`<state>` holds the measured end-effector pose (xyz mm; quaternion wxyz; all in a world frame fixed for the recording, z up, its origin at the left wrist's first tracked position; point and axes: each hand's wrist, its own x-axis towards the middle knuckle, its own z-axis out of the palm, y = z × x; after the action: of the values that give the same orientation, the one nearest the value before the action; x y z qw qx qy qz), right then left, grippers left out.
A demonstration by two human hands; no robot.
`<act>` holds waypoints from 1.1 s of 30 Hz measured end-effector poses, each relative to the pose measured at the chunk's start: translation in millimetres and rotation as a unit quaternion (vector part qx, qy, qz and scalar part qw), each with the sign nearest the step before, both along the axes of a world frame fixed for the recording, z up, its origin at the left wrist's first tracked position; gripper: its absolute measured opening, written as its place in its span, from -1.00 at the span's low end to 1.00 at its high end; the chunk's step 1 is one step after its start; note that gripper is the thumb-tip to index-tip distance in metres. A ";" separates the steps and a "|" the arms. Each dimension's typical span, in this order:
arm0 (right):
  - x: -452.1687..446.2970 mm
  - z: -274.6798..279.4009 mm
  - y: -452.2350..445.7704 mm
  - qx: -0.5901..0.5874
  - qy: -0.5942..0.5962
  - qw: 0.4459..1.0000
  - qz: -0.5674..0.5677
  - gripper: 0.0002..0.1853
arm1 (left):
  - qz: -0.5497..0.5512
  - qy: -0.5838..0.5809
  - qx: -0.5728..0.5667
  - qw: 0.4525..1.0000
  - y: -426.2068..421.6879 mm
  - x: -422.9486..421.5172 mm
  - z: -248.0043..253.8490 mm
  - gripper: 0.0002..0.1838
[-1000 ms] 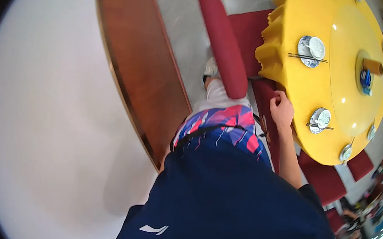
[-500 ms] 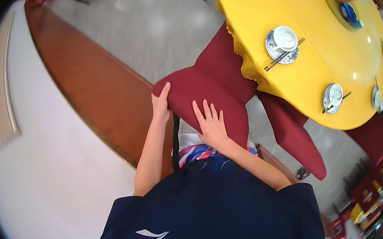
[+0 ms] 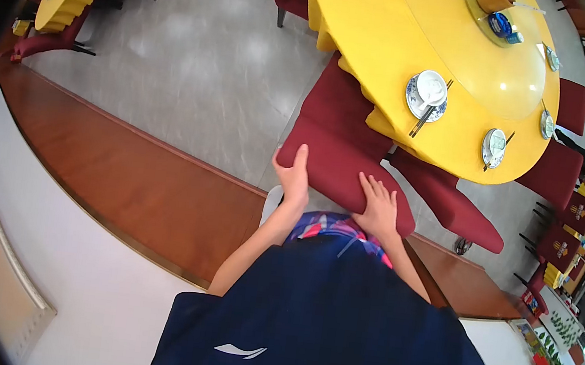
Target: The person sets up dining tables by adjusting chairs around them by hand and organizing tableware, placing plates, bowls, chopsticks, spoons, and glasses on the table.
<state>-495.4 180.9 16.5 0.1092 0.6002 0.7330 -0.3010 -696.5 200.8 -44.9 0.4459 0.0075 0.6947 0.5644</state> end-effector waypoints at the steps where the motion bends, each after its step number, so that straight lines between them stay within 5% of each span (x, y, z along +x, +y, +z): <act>1: -1.1 1.0 2.1 -0.005 -0.007 1.000 -0.011 0.13 | -0.022 0.002 -0.007 1.000 1.3 -1.0 2.2 -0.23; 5: -3.5 -2.4 7.9 -0.060 -0.057 0.996 -0.019 0.16 | -0.111 -0.042 -0.056 0.991 -2.8 -27.7 13.3 -0.16; 7: -4.6 -1.9 12.9 -0.086 -0.066 0.994 -0.007 0.16 | -0.203 -0.222 -0.058 0.952 3.9 -62.2 29.8 -0.13; 11: -9.4 -3.3 27.6 -0.157 -0.099 0.983 0.006 0.21 | -0.334 -0.199 -0.031 0.921 34.7 -116.6 -16.0 -0.56; 15: -16.1 6.5 35.3 -0.161 -0.091 0.983 -0.020 0.35 | -0.513 -0.253 -0.042 0.819 111.3 -137.3 1.9 -0.60; 20: -41.3 -4.5 35.8 -0.209 -0.289 0.928 -0.106 0.46 | -0.636 -0.301 -0.068 0.707 209.2 -161.5 -8.3 -0.50; 23: -64.5 -25.1 32.0 -0.175 -0.426 0.866 -0.193 -0.17 | -0.657 -0.165 -0.015 0.735 254.3 -231.0 -24.9 -0.40; 25: -72.2 -43.1 35.5 -0.219 -0.448 0.812 -0.304 -0.21 | -0.699 0.030 -0.041 0.713 294.5 -310.7 -60.1 -0.33; 26: -99.0 -32.2 63.6 -0.279 -0.433 0.784 -0.347 -0.25 | -0.666 0.034 -0.074 0.741 314.2 -359.6 -84.8 -0.44; 27: -113.0 -20.5 102.9 -0.333 -0.417 0.753 -0.385 -0.29 | -0.716 0.154 0.058 0.679 323.5 -426.2 -143.3 -0.62; 28: -68.8 -95.3 94.8 -0.351 -0.251 0.842 -0.324 -0.40 | -0.735 0.359 0.044 0.573 341.9 -486.7 -150.6 -0.76; 29: -120.7 -54.0 158.4 -0.244 -0.172 0.913 -0.280 -0.53 | -0.642 0.370 0.070 0.668 339.0 -566.1 -202.2 -0.73; 30: -145.6 -62.4 193.4 -0.076 -0.011 0.963 -0.260 -0.57 | -0.517 0.199 -0.128 0.823 356.7 -605.6 -147.1 -0.72; 31: -167.1 -75.4 250.9 -0.111 0.029 0.970 -0.215 -0.65 | -0.442 0.160 -0.178 0.864 363.2 -662.2 -146.1 -0.66; 32: -176.0 -115.4 286.6 0.041 0.136 0.972 -0.189 -0.72 | -0.312 0.040 -0.163 0.935 359.9 -718.7 -143.7 -0.69; 33: -211.3 -88.3 352.9 -0.118 0.115 0.938 -0.304 -0.75 | -0.214 -0.027 -0.131 0.968 352.5 -760.3 -131.9 -0.70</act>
<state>-706.7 533.8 -71.8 -0.0025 0.7387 0.4821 -0.4711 -1456.8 553.3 -176.8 0.5721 0.0819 0.7323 0.3602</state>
